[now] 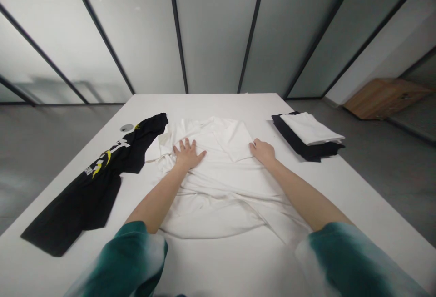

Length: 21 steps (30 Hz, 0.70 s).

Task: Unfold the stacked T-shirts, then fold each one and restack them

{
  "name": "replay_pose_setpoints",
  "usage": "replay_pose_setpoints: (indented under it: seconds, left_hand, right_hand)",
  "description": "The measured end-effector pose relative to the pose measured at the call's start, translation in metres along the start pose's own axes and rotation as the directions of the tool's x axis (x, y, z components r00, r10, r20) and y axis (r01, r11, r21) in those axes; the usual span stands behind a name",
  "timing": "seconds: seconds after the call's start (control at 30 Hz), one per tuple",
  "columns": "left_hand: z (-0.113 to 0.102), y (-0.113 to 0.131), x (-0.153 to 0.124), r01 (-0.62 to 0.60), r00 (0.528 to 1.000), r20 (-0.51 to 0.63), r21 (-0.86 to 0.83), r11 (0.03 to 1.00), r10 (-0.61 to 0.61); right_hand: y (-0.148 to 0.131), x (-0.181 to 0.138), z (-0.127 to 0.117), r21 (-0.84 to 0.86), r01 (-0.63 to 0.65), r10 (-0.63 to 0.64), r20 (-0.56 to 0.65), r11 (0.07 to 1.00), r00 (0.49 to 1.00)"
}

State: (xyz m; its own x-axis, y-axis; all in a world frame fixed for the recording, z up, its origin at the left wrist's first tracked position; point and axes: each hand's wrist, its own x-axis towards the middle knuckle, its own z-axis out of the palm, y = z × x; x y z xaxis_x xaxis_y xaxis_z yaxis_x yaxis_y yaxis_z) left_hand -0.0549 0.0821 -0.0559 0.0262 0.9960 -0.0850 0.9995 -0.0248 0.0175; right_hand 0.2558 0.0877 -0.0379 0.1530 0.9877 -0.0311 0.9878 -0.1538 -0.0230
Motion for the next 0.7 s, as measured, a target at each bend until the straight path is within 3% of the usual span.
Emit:
replay_pose_setpoints:
  seconds: [0.33,0.47,0.6,0.7]
  left_hand:
    - [0.005,0.024,0.028,-0.159,0.987,-0.025,-0.002,0.987,0.159]
    - [0.006,0.026,0.028,-0.17,0.984,-0.053,-0.006,0.985,0.169]
    - [0.006,0.024,0.026,-0.169,0.983,-0.064,0.009,0.986,0.169]
    - [0.005,0.025,0.024,-0.167,0.984,-0.063,0.024,0.986,0.169]
  right_hand:
    - [0.049,0.005,-0.007,-0.002,-0.143,0.143,0.055,0.99,0.988]
    - [0.057,0.03,-0.014,0.068,-0.165,0.164,0.028,0.984,0.986]
    - [0.057,0.077,-0.016,0.171,0.029,0.0,-0.171,0.985,0.985]
    - [0.051,0.114,-0.014,0.169,0.142,-0.109,-0.192,0.975,0.975]
